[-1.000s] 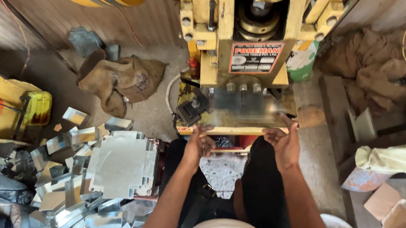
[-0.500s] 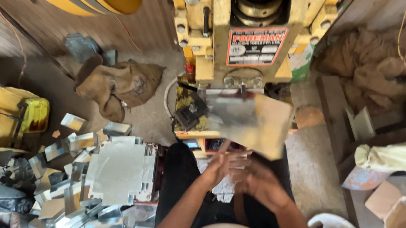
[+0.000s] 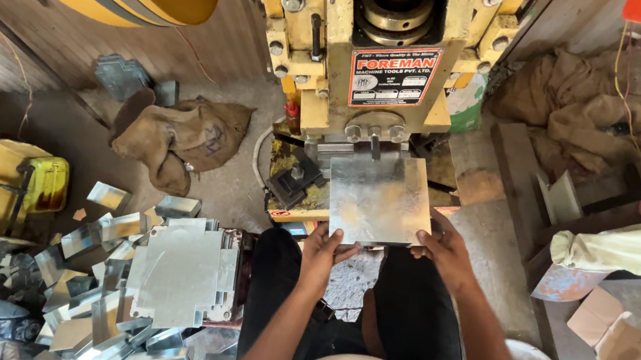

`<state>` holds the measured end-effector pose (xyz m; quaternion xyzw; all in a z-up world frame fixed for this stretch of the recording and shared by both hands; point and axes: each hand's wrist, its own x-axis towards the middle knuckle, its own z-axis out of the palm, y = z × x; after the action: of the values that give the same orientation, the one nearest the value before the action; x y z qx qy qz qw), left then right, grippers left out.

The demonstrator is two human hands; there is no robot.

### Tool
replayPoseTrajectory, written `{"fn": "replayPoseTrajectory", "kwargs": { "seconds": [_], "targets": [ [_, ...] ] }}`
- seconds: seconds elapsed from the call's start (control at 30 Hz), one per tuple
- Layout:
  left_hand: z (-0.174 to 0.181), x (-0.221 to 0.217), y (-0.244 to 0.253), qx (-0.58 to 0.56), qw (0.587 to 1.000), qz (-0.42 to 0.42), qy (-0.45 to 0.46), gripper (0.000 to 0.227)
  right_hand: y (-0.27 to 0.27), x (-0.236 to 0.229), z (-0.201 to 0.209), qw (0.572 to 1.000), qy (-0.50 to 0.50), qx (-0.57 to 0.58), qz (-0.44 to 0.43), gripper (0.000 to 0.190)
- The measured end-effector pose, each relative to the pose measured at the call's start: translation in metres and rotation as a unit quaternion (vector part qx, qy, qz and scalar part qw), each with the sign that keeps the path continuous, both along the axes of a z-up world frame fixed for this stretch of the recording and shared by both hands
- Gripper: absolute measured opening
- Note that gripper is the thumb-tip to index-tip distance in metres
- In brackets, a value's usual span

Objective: The person repeatedly picks up rectangular metal sheets from a pile on the floor, places them into a yellow hydraulic press machine, and operates the press to flatten or shape them. After each press cycle, the person removes the processed sheet and places it onto a growing stack of finished pieces.

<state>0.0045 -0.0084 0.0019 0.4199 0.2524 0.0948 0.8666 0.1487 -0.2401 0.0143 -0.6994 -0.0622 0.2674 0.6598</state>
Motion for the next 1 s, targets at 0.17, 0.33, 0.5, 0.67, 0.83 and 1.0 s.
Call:
{"fn": "replayPoseTrajectory", "kwargs": {
  "seconds": [0.17, 0.33, 0.5, 0.67, 0.83, 1.0],
  "targets": [
    [-0.015, -0.011, 0.016, 0.151, 0.988, -0.025, -0.002, 0.034, 0.017, -0.005, -0.004, 0.998, -0.013, 0.036, -0.059, 0.075],
    [-0.018, 0.008, 0.030, 0.057, 0.998, -0.006, -0.013, 0.029, 0.032, 0.013, 0.007, 0.996, 0.003, 0.080, -0.034, 0.061],
    [-0.021, 0.007, 0.029, -0.001, 1.000, 0.022, -0.009, 0.034, 0.034, 0.015, 0.006, 0.990, 0.026, 0.126, -0.054, 0.050],
    [-0.024, 0.008, 0.031, -0.018, 1.000, 0.000, -0.025, 0.058, 0.031, 0.016, 0.004, 0.981, 0.028, 0.189, -0.024, 0.063],
    [-0.008, -0.002, 0.035, -0.005, 1.000, -0.011, 0.009, 0.071, 0.032, 0.022, -0.003, 0.971, 0.075, 0.214, -0.076, 0.069],
    [0.001, -0.003, 0.036, 0.045, 0.997, -0.055, -0.002, 0.082, 0.039, 0.071, -0.019, 0.945, 0.186, 0.269, 0.005, 0.066]
  ]
}}
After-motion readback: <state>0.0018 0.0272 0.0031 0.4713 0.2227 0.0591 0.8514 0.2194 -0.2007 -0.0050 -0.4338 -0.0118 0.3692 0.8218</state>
